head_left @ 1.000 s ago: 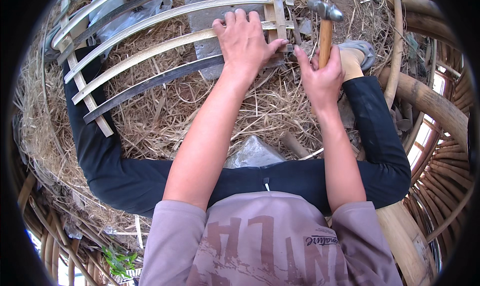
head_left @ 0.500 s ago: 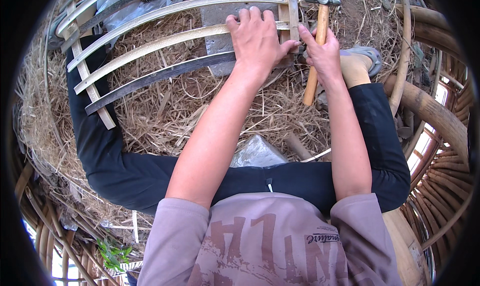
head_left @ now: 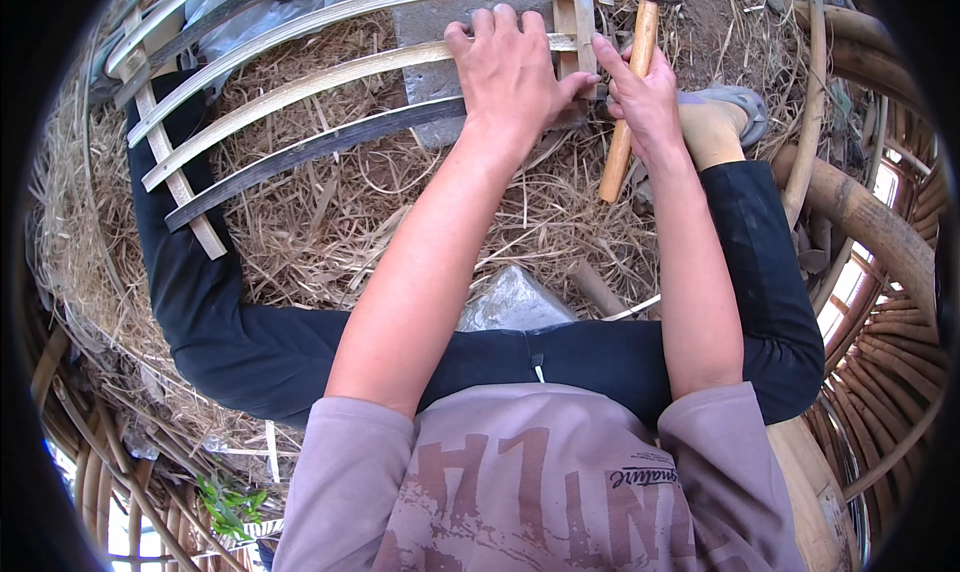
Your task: The person hammers small nails into a bamboo frame by hand using a hammer while sitting on a straw-covered floor.
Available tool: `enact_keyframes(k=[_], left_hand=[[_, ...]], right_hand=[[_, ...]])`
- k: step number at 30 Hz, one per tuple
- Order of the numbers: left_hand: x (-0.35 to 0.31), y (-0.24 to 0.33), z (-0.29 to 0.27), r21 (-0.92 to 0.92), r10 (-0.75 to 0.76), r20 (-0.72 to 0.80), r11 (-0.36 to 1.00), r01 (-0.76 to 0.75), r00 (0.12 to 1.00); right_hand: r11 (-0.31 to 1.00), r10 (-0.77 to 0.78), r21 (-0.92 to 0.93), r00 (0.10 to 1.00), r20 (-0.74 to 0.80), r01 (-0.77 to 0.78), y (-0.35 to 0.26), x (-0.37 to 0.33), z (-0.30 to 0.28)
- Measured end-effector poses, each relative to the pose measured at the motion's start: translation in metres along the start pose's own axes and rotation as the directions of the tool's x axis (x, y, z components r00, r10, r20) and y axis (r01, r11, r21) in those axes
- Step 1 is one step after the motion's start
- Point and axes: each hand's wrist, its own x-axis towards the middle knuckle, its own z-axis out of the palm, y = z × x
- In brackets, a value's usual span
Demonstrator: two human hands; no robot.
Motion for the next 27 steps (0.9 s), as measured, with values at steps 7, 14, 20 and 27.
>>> enact_keyframes(k=[7,14,20,27], left_hand=[[-0.002,-0.001,0.001,-0.021,0.017,-0.015,1.000,-0.018,1.000],[-0.004,-0.003,0.004,-0.043,0.035,-0.120,0.998,-0.041,0.992],[-0.015,-0.006,0.005,-0.053,0.288,-0.254,0.949,-0.310,0.924],[-0.024,-0.008,-0.011,-0.057,0.449,-0.040,0.891,-0.450,0.893]], right_hand=[[0.996,0.083,0.013,0.996,0.028,-0.084,0.005,0.000,-0.001],[0.998,0.057,0.038,0.998,0.026,-0.058,0.005,0.000,0.002],[0.997,0.040,0.068,0.999,0.021,-0.041,0.006,0.001,0.003],[0.996,0.065,0.056,0.996,0.059,-0.069,-0.002,-0.002,0.006]])
